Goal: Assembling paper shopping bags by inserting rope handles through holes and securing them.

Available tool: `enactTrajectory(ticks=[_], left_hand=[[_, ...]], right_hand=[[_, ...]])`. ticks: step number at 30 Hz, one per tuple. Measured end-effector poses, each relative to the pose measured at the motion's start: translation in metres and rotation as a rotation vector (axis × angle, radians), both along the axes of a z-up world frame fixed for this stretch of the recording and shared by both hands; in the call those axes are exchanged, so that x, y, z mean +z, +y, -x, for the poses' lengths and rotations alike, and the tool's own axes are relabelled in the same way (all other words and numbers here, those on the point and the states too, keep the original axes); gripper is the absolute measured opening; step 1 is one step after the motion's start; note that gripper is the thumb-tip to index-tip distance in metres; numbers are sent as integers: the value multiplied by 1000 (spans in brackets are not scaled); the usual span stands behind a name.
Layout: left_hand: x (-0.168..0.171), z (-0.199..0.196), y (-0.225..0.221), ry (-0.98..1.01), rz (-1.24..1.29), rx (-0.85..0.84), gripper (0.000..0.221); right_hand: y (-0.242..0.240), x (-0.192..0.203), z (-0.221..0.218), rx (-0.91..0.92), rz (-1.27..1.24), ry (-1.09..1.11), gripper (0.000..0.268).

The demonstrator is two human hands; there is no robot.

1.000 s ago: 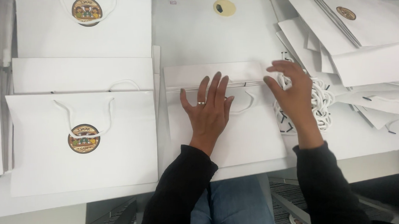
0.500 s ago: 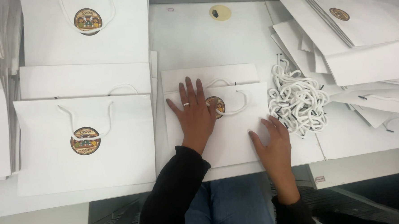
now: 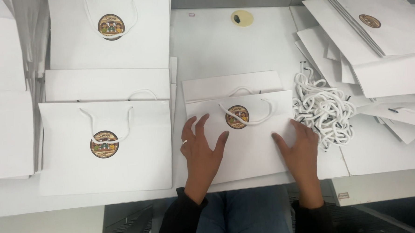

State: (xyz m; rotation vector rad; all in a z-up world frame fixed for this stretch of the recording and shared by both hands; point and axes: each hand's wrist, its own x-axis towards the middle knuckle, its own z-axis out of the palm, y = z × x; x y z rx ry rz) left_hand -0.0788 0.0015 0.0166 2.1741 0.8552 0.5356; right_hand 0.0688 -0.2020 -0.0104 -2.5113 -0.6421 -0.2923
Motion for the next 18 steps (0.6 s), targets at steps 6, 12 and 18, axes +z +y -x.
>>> enactTrajectory(ticks=[6, 12, 18], left_hand=[[14, 7, 5, -312, 291, 30, 64], [17, 8, 20, -511, 579, 33, 81], [57, 18, 23, -137, 648, -86, 41]], right_hand=[[-5, -7, 0, -130, -281, 52, 54], [-7, -6, 8, -121, -444, 2, 38], [-15, -12, 14, -85, -365, -217, 22]])
